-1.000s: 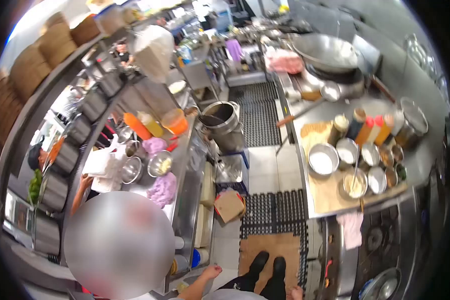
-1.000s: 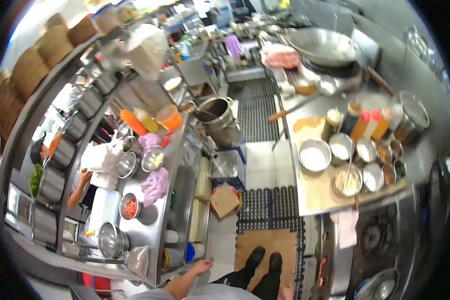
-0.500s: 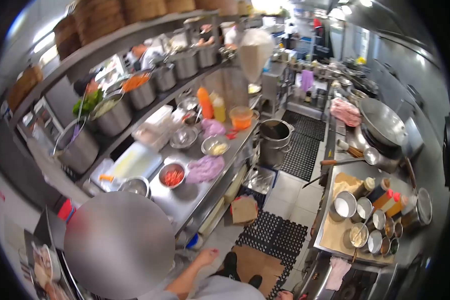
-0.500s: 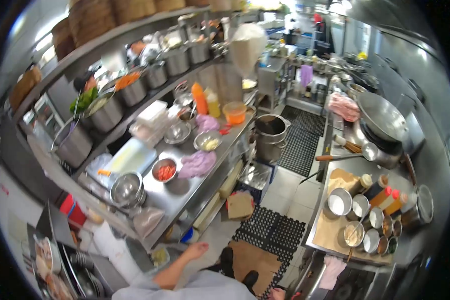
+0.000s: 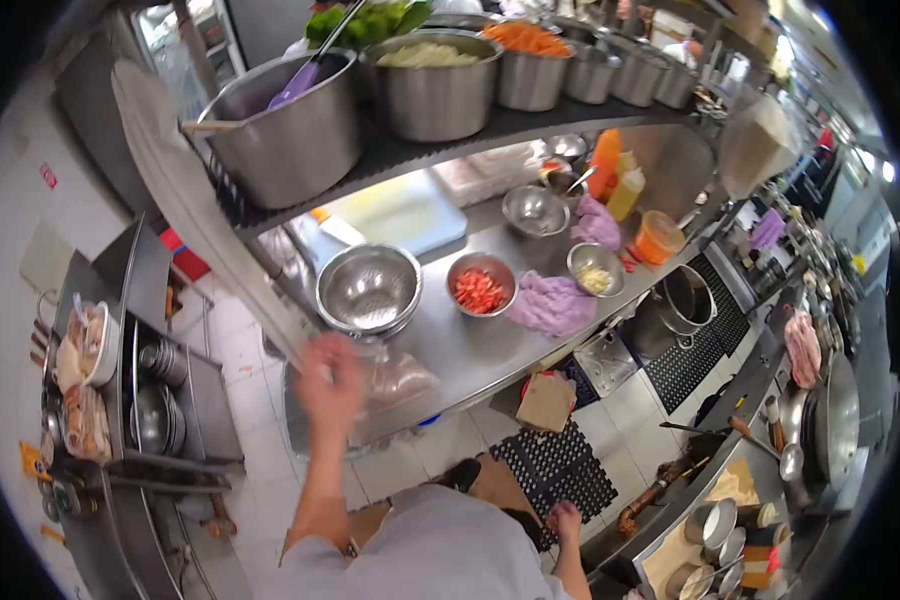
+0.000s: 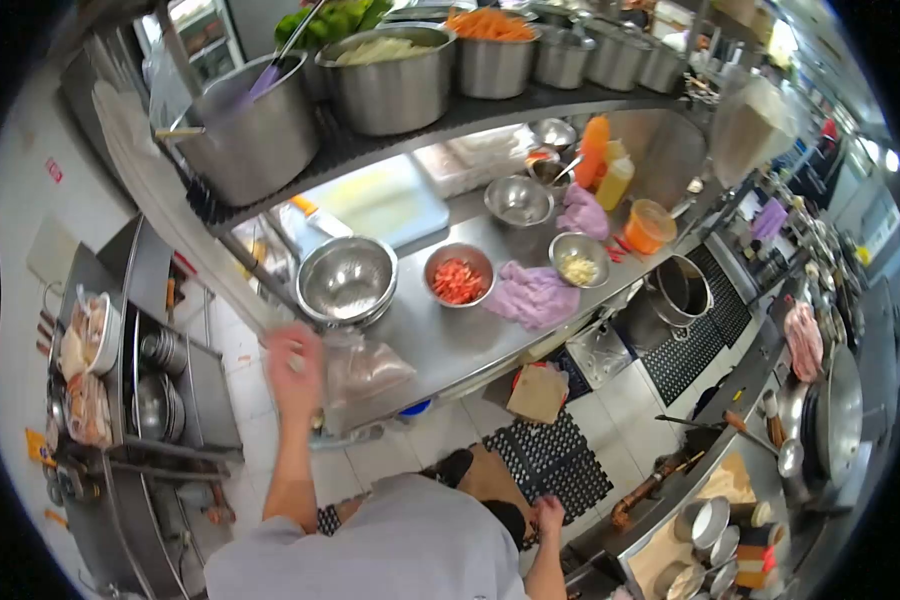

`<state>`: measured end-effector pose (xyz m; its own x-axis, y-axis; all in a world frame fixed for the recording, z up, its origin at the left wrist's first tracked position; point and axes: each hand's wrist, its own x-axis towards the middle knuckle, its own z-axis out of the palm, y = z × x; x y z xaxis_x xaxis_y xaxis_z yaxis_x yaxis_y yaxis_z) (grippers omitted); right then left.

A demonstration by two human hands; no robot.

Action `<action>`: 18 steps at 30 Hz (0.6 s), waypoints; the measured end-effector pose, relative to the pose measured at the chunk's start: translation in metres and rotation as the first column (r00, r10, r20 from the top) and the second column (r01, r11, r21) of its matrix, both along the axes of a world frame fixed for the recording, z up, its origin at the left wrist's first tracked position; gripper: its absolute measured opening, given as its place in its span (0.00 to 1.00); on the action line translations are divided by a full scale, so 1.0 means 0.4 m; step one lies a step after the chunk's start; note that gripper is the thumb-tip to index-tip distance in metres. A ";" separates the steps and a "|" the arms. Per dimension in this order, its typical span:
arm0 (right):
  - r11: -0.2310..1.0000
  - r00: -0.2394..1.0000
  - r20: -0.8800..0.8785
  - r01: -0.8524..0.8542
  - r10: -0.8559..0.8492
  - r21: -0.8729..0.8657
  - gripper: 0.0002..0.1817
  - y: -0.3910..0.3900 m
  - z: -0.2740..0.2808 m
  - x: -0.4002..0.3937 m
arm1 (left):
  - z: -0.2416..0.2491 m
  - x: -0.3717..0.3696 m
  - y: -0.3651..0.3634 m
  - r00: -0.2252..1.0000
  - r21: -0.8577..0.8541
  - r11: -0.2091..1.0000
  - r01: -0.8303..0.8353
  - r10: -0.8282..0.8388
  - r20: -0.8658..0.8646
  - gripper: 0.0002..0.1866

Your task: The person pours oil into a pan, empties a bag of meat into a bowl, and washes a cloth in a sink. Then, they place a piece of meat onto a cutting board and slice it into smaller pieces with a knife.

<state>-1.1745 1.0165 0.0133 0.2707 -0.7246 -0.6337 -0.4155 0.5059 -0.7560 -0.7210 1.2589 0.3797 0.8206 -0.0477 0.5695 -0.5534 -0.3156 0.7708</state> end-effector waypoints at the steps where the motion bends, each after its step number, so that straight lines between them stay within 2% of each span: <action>1: 0.999 1.000 0.013 0.027 -0.028 0.029 0.13 -0.019 0.143 0.109 | 0.051 0.043 0.062 0.986 -0.096 0.983 -0.156 0.161 0.049 0.10; 2: 0.998 0.998 -0.014 -0.066 0.066 -0.020 0.15 -0.043 0.155 0.150 | 0.092 0.083 0.109 0.951 -0.210 0.929 -0.305 0.310 -0.011 0.16; 3: 0.985 0.987 -0.038 -0.158 0.156 -0.073 0.16 -0.072 0.174 0.202 | 0.115 0.121 0.154 0.940 -0.188 0.930 -0.317 0.334 0.068 0.22; 4: 0.981 0.983 -0.047 -0.181 0.177 -0.073 0.16 -0.097 0.191 0.252 | 0.116 0.158 0.192 0.937 -0.148 0.932 -0.331 0.343 0.065 0.28; 5: 0.964 0.969 0.009 -0.243 0.245 -0.107 0.17 -0.100 0.226 0.307 | 0.111 0.181 0.199 0.929 -0.139 0.924 -0.356 0.366 0.052 0.28; 7: 0.883 0.902 0.055 -0.406 0.429 -0.236 0.16 -0.125 0.237 0.390 | 0.083 0.225 0.206 0.949 0.036 0.960 -0.277 0.279 -0.145 0.34; 9: 0.744 0.799 0.054 -0.530 0.599 -0.406 0.16 -0.140 0.231 0.479 | 0.023 0.247 0.199 0.967 -0.024 0.994 -0.108 0.100 -0.233 0.37; 10: 0.680 0.753 0.061 -0.553 0.655 -0.481 0.15 -0.134 0.245 0.525 | 0.056 0.216 0.166 0.968 0.008 0.997 -0.079 0.079 -0.238 0.28; 11: 0.681 0.748 0.068 -0.559 0.660 -0.473 0.15 -0.119 0.285 0.571 | 0.054 0.214 0.159 0.967 0.019 0.996 -0.087 0.089 -0.238 0.28; 13: 0.686 0.726 0.166 -0.512 0.667 -0.517 0.14 -0.096 0.400 0.655 | 0.044 0.211 0.142 0.955 0.001 0.988 -0.156 0.151 -0.256 0.18; 14: 0.682 0.719 0.172 -0.515 0.674 -0.520 0.14 -0.095 0.421 0.690 | 0.051 0.205 0.132 0.946 0.065 0.975 -0.212 0.222 -0.239 0.13; 17: 0.689 0.675 0.262 -0.500 0.690 -0.524 0.14 -0.085 0.466 0.781 | 0.043 0.210 0.129 0.936 0.090 0.954 -0.285 0.298 -0.187 0.13; 18: 0.605 0.641 0.190 -0.525 0.744 -0.598 0.14 -0.086 0.481 0.808 | 0.034 0.217 0.132 0.936 0.098 0.952 -0.289 0.303 -0.181 0.13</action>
